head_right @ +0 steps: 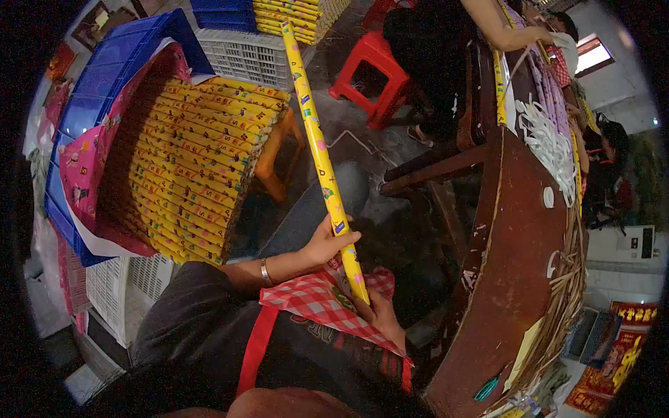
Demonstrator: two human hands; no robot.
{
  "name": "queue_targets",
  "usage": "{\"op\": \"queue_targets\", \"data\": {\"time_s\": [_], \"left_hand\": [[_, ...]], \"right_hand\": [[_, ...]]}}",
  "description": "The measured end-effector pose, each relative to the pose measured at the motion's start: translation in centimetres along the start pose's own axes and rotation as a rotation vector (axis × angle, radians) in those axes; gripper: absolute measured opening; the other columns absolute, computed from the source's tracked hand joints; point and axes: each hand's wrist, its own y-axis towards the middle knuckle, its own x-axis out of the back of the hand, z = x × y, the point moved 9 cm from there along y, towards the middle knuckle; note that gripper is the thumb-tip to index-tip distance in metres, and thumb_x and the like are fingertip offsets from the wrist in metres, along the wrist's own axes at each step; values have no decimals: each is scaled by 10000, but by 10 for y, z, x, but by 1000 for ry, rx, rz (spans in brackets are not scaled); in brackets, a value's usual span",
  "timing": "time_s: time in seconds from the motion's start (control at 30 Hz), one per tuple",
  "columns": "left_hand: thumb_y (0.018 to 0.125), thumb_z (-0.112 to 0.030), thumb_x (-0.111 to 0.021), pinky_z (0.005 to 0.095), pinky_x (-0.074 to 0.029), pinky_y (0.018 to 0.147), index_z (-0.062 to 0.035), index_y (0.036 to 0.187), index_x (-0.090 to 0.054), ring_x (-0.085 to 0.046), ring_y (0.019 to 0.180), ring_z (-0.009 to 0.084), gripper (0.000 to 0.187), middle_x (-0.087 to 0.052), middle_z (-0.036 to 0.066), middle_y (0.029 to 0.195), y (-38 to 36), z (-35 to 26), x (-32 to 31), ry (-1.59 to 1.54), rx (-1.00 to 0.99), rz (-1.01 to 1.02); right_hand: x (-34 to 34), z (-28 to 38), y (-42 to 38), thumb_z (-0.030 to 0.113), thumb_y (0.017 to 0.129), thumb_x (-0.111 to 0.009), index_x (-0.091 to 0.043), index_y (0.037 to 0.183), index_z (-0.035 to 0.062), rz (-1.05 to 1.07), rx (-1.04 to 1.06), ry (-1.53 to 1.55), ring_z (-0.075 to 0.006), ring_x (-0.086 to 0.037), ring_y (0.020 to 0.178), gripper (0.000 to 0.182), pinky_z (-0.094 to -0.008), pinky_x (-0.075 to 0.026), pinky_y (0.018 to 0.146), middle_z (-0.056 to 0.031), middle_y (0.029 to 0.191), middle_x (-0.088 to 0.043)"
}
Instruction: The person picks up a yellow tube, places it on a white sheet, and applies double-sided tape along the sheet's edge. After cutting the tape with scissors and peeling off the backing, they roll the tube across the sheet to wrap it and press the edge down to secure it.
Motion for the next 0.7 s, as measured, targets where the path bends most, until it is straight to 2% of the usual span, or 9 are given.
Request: {"op": "queue_targets", "data": {"time_s": [0.13,0.2,0.3,0.4,0.53,0.6,0.7], "left_hand": [[861,-99,-739,302,-525,734,-60,1172,-434,-609,859,144,437,-565,41,947,2,8,0,-49,53,35],[888,-92,-701,325,-540,799,-64,1210,-410,-632,932,180,435,-601,72,1036,1,8,-6,-184,105,87],[907,-69,-666,348,-543,847,-70,1234,-392,-641,981,208,427,-616,96,1095,-3,5,-10,-219,144,138],[929,-29,-620,383,-538,888,-59,1258,-392,-637,1029,244,401,-601,114,1128,-2,6,-10,-119,127,129],[937,-45,-626,372,-537,894,-71,1259,-387,-636,1020,229,402,-597,107,1127,1,9,-9,-60,93,153],[940,-55,-633,355,-538,887,-81,1261,-383,-635,1006,211,408,-598,101,1115,1,3,-12,56,13,177],[939,-63,-637,345,-538,883,-84,1294,-369,-635,998,204,445,-605,101,1112,0,5,-11,5,78,162]], "right_hand": [[4,-2,0,181,984,-585,-606,1112,-6,-10,38,-38,-121,-556,778,227,-304,-464,688,-83,863,-619],[7,-10,3,191,987,-575,-611,1112,-6,-8,60,-144,-158,-588,758,236,-326,-478,685,-121,855,-638],[11,-7,1,197,985,-570,-609,1112,-7,-28,70,-101,-201,-619,752,243,-345,-489,683,-160,859,-656],[13,-12,1,202,981,-575,-606,1111,-13,-16,24,-163,-230,-642,771,254,-357,-494,692,-173,871,-664],[15,-7,-1,194,970,-591,-616,1100,-11,-39,12,-183,-255,-656,769,243,-362,-497,693,-186,871,-668],[15,3,-2,184,962,-604,-627,1090,-7,-43,31,-187,-281,-666,771,230,-362,-500,690,-201,879,-668],[16,12,-3,170,951,-617,-635,1077,-4,-78,72,-239,-294,-669,764,215,-363,-500,666,-208,879,-667]]}}
